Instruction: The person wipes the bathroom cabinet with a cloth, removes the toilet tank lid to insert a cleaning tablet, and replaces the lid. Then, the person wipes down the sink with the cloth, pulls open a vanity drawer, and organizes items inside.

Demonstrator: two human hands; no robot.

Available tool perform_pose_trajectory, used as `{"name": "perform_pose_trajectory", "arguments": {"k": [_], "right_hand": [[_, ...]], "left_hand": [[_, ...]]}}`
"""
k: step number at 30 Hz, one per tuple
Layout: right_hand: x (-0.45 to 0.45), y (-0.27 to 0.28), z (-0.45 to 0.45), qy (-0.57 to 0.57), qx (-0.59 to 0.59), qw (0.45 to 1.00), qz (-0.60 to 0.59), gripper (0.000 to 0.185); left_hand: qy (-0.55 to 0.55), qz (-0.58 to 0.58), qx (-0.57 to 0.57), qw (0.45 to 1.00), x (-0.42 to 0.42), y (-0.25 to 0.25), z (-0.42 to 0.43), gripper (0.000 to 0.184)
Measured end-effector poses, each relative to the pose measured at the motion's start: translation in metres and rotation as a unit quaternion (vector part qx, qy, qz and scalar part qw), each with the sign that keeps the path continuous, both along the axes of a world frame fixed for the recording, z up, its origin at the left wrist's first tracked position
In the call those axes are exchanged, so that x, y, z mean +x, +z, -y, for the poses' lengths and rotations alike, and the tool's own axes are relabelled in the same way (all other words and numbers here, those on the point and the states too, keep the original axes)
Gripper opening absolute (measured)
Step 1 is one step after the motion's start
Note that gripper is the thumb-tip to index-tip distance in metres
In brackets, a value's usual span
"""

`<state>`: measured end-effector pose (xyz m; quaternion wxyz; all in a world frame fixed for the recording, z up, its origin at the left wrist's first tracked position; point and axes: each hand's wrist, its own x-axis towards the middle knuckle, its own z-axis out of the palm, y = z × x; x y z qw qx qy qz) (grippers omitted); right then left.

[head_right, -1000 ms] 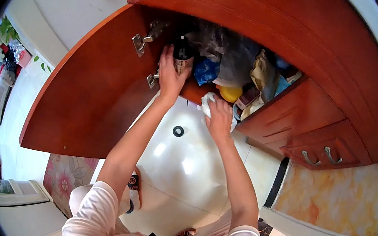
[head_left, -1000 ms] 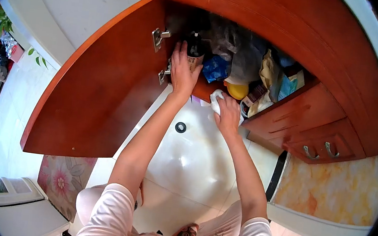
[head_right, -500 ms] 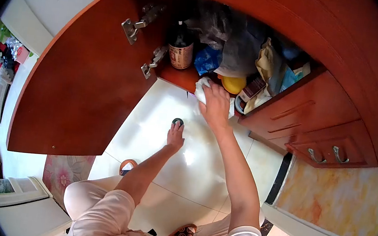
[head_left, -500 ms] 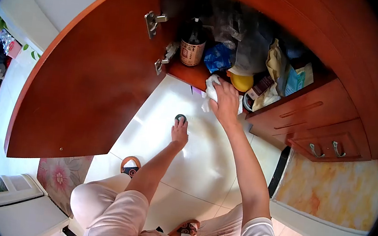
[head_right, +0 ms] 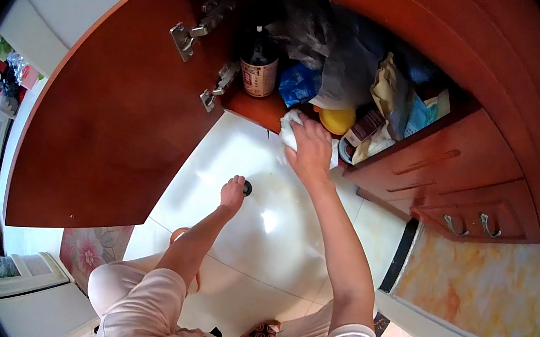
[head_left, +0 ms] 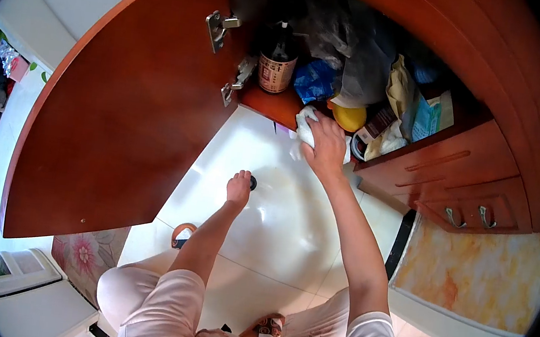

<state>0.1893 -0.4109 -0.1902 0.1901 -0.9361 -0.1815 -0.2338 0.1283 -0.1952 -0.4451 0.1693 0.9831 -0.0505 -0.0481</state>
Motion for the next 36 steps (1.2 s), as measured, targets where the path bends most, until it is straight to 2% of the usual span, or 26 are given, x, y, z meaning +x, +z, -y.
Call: {"name": "perform_pose_trajectory", "arguments": {"k": [3, 6, 7, 8, 10, 13, 14, 16, 17, 19, 22, 28, 31, 36], "right_hand": [[-0.001, -0.001, 0.000, -0.003, -0.001, 1.000, 0.001, 0.053], [-0.002, 0.000, -0.001, -0.005, -0.001, 1.000, -0.004, 0.053], [-0.001, 0.000, -0.001, -0.007, -0.001, 1.000, -0.006, 0.053], [-0.001, 0.000, 0.000, -0.006, 0.000, 1.000, -0.005, 0.053], [-0.001, -0.001, 0.000, -0.006, 0.004, 1.000, -0.004, 0.052], [-0.001, -0.002, 0.000, -0.004, 0.007, 1.000, 0.001, 0.052], [-0.002, -0.001, 0.001, -0.005, 0.010, 1.000, -0.001, 0.052], [-0.003, 0.000, -0.001, -0.007, 0.018, 1.000, -0.005, 0.052], [-0.003, 0.000, -0.001, -0.008, 0.017, 1.000, -0.004, 0.051], [-0.005, -0.001, 0.000, -0.001, 0.020, 1.000, 0.001, 0.051], [-0.016, 0.000, 0.001, 0.005, 0.022, 1.000, -0.002, 0.052], [-0.044, -0.004, 0.013, 0.002, 0.036, 0.999, -0.006, 0.060], [-0.044, -0.004, 0.014, 0.002, 0.041, 0.999, -0.005, 0.059], [-0.045, -0.002, 0.013, 0.004, 0.047, 0.999, -0.003, 0.059]], "left_hand": [[-0.028, 0.022, -0.044, 0.998, -0.009, 0.011, -0.004, 0.030], [0.075, 0.065, -0.207, 0.973, -0.010, 0.019, 0.002, 0.033], [0.148, 0.126, -0.276, 0.941, -0.006, 0.043, 0.011, 0.032], [0.163, 0.188, -0.356, 0.901, -0.001, 0.073, 0.016, 0.032], [0.133, 0.330, -0.416, 0.837, 0.008, 0.142, 0.032, 0.036], [0.012, 0.398, -0.417, 0.817, 0.022, 0.229, 0.047, 0.036], [-0.017, 0.398, -0.400, 0.826, 0.032, 0.248, 0.050, 0.038], [-0.037, 0.346, -0.394, 0.850, 0.059, 0.259, 0.056, 0.039], [-0.042, 0.339, -0.356, 0.870, 0.072, 0.264, 0.057, 0.039], [-0.053, 0.321, -0.276, 0.904, 0.091, 0.265, 0.058, 0.040], [-0.041, 0.333, -0.249, 0.908, 0.101, 0.265, 0.060, 0.035], [-0.067, 0.322, -0.217, 0.919, 0.094, 0.259, 0.060, 0.029], [-0.094, 0.275, -0.208, 0.934, 0.090, 0.251, 0.059, 0.028], [-0.065, 0.290, -0.217, 0.930, 0.118, 0.249, 0.072, 0.033]]}}
